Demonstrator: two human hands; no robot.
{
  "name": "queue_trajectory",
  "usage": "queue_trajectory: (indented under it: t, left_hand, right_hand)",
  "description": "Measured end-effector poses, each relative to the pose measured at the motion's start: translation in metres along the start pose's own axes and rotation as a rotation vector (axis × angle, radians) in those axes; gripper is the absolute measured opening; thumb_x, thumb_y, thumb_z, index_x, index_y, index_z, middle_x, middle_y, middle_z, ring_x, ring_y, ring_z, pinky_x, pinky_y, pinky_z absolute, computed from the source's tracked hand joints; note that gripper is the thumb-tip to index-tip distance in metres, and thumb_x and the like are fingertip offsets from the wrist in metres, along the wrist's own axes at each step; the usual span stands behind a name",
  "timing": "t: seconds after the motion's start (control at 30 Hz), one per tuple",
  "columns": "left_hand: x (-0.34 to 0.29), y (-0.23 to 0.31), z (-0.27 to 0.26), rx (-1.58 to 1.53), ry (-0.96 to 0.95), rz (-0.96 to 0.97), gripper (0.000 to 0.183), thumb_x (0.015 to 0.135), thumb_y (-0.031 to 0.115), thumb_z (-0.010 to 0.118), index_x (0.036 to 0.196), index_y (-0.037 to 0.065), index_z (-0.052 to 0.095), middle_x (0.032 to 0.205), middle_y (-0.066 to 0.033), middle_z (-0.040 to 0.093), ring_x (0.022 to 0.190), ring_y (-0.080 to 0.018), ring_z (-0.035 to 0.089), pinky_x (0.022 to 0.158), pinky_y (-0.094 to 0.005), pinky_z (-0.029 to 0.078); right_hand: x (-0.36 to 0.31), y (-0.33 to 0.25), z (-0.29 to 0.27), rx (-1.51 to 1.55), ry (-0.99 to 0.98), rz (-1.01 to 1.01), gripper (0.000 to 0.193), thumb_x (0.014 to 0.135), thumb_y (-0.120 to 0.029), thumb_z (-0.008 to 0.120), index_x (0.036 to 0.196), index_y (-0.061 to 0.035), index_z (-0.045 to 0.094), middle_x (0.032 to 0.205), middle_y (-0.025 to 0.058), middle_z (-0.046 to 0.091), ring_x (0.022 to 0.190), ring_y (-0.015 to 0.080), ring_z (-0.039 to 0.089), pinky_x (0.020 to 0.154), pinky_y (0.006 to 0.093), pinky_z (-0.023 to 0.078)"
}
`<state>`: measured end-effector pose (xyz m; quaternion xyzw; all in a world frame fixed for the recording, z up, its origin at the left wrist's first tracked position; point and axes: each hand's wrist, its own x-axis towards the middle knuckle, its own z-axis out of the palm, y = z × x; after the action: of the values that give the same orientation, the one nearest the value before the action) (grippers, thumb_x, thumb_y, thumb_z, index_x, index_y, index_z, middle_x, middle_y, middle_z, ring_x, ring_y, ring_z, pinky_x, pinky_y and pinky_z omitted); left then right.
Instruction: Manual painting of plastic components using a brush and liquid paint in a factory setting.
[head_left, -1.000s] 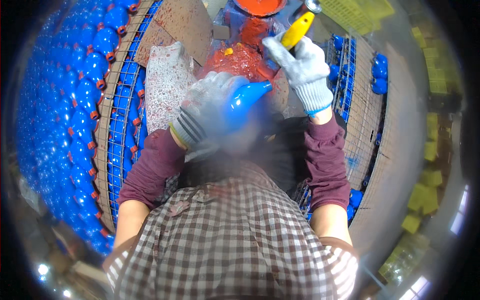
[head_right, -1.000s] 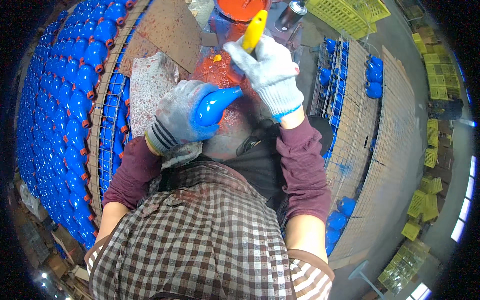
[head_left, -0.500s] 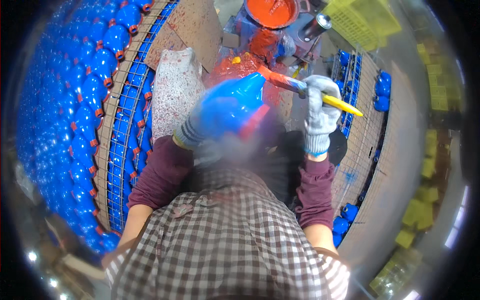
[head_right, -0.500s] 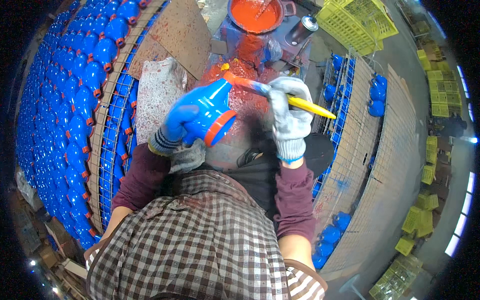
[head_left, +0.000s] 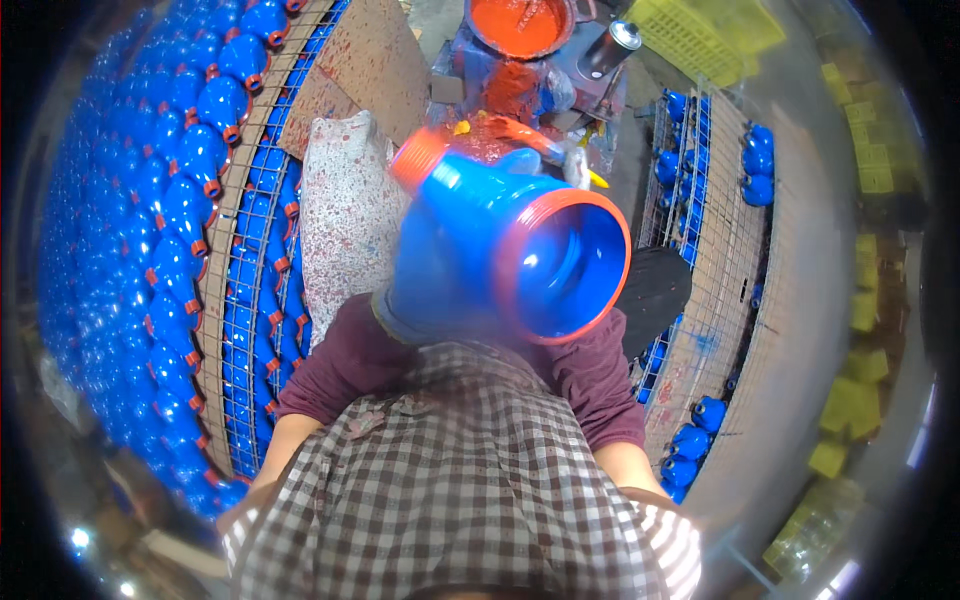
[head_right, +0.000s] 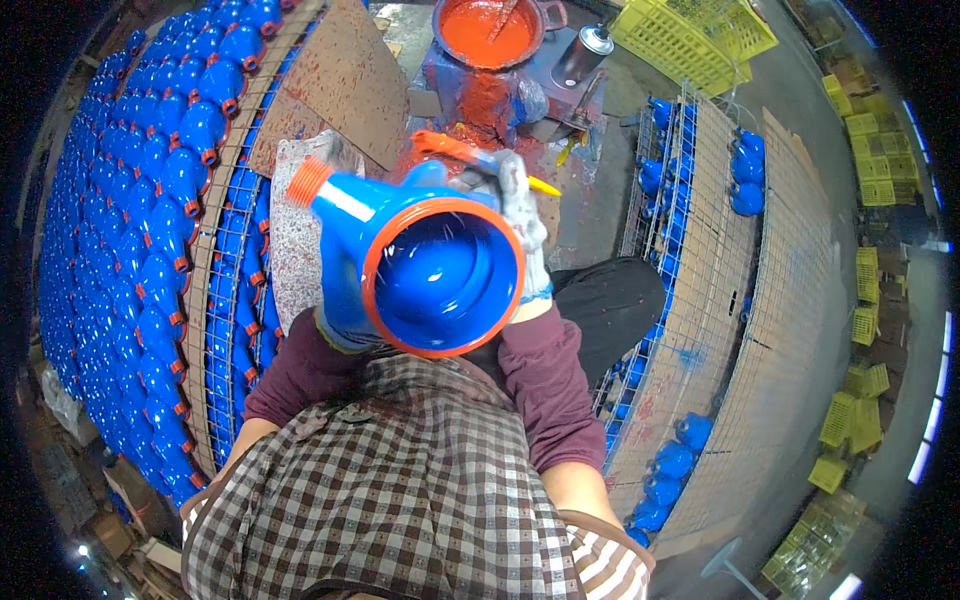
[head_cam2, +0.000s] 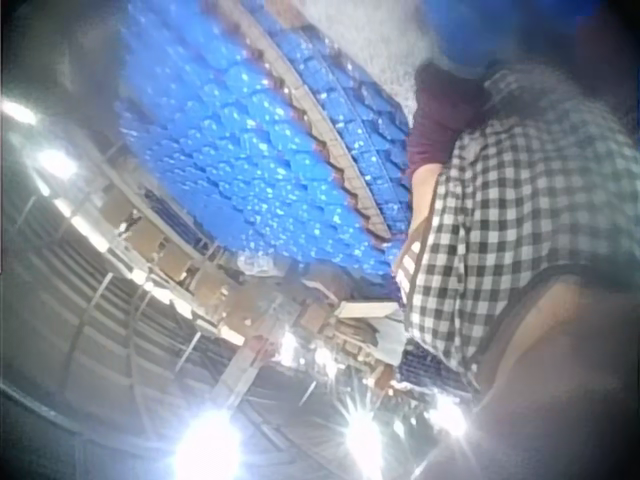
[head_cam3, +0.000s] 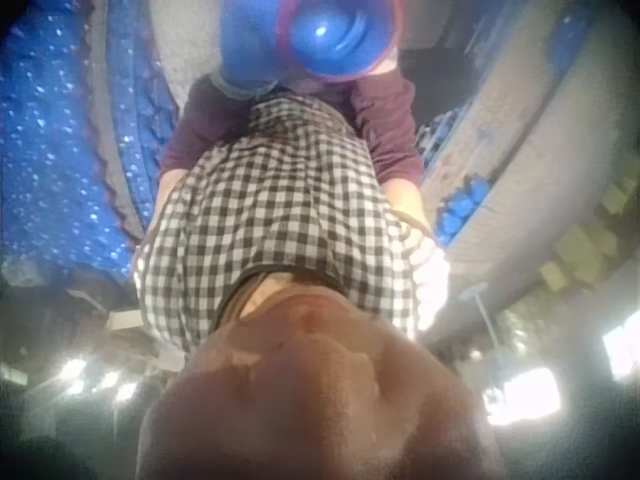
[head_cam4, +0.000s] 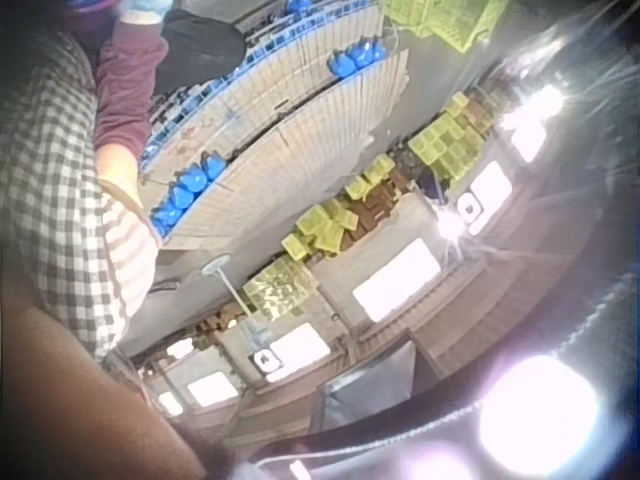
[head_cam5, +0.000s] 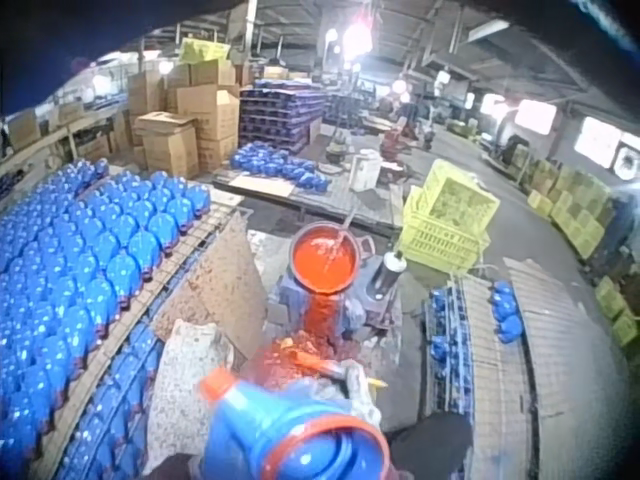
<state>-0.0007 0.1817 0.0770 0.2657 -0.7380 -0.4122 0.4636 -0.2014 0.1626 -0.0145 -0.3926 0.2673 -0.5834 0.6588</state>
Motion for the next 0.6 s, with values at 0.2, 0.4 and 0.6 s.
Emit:
queue_trajectory:
  t: [0.2,0.4,0.6]
  left_hand:
    - [0.011,-0.015,-0.011,-0.965,-0.198,-0.585,0.066,0.089,0.047,0.047,0.136,0.002,0.037,0.134,-0.0153,0.046,0.12,-0.0257,0.049,0.102,-0.0405,0.039]
    - [0.011,-0.016,-0.012,0.139,-0.27,-0.183,0.065,0.065,0.027,0.075,0.121,0.006,0.049,0.112,-0.0121,0.056,0.103,-0.0281,0.057,0.088,-0.037,0.047]
    - [0.018,-0.009,-0.008,0.6,-0.442,0.044,0.062,0.06,0.024,0.074,0.117,0.008,0.054,0.111,-0.0139,0.056,0.096,-0.032,0.057,0.082,-0.042,0.047]
  right_hand:
    - [0.007,-0.045,0.005,0.033,0.302,-0.245,0.042,0.088,-0.028,0.056,0.121,-0.0024,0.047,0.105,0.012,0.056,0.091,0.0187,0.057,0.08,0.0327,0.05]
    - [0.021,-0.104,0.05,-0.799,0.426,-0.288,0.016,0.085,-0.019,0.068,0.091,-0.0044,0.065,0.079,0.0018,0.064,0.07,0.0118,0.06,0.067,0.0243,0.047]
    - [0.037,-0.097,0.062,-1.343,0.113,-0.365,0.024,0.083,-0.027,0.068,0.085,-0.0037,0.066,0.072,0.0113,0.064,0.062,0.0232,0.064,0.058,0.0299,0.049]
